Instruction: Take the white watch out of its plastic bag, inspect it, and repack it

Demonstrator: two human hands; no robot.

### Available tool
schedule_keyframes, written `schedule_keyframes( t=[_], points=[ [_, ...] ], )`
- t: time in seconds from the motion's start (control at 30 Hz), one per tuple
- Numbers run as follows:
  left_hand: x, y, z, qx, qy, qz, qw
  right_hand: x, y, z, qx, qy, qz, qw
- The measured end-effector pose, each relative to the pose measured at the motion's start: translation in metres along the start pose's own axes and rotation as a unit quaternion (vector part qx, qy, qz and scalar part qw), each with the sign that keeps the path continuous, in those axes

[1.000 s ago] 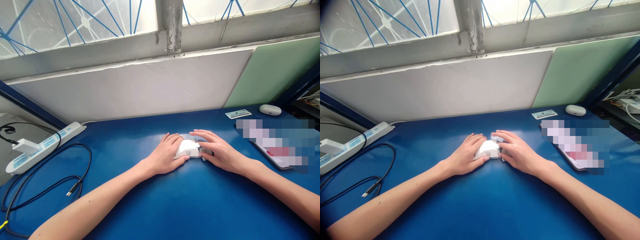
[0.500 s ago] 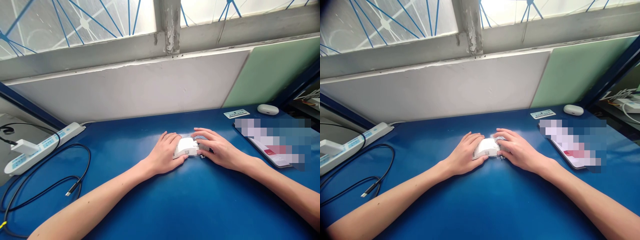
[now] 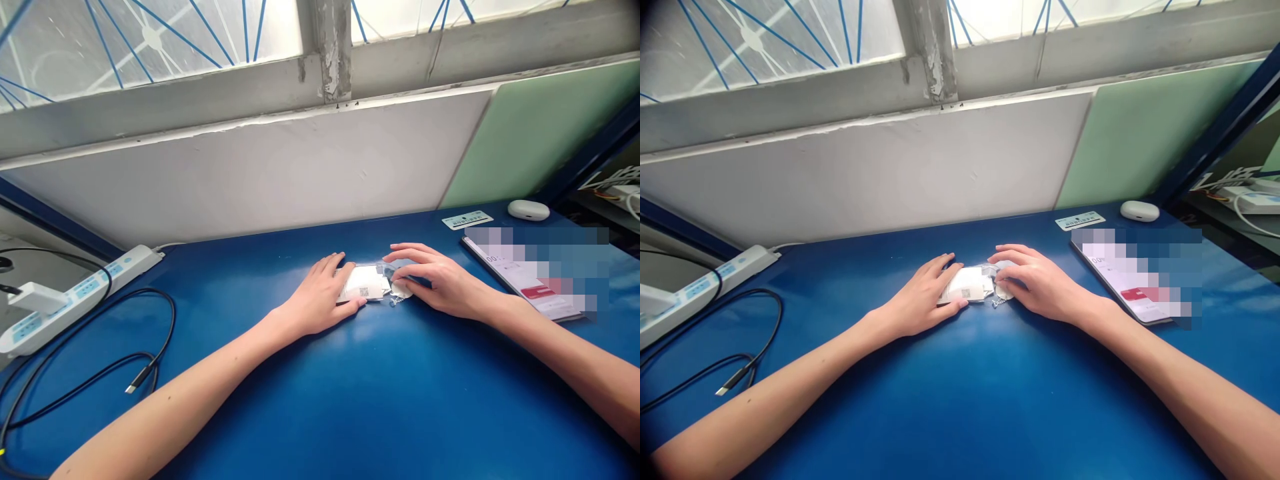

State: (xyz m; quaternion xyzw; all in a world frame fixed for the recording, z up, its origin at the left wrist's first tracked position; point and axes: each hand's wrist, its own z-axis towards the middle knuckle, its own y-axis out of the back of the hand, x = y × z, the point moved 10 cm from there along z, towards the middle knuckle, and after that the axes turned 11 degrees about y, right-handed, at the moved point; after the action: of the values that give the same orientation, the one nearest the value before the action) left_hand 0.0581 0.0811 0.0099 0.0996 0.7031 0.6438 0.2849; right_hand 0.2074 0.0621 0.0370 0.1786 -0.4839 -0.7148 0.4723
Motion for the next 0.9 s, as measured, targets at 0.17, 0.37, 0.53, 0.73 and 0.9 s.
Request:
schedule_keyframes(
  t=[0.17, 0.37, 0.53, 0.73, 0.9],
  points=[
    [-0.003, -0.002, 0.0, -0.018, -0.005, 0.001, 1.0, -0.003, -0.005, -0.003, 0.003, -0.023, 0.026, 0.999],
    [-0.009, 0.005, -0.005, -0.056, -0.047, -0.023, 0.997, -0.011, -0.017, -0.008, -0.001, -0.058, 0.082, 0.995],
    [-0.013, 0.008, -0.006, -0.061, -0.062, -0.03, 0.996, -0.008, -0.014, -0.006, -0.03, -0.066, 0.084, 0.994],
    [-0.015, 0.008, -0.006, -0.065, -0.068, -0.04, 0.995, 0.006, -0.014, 0.001, -0.025, -0.015, 0.052, 0.998],
    [-0.015, 0.006, -0.006, -0.066, -0.065, -0.03, 0.995, 0.008, -0.014, 0.001, -0.008, -0.002, 0.02, 1.0]
  ],
)
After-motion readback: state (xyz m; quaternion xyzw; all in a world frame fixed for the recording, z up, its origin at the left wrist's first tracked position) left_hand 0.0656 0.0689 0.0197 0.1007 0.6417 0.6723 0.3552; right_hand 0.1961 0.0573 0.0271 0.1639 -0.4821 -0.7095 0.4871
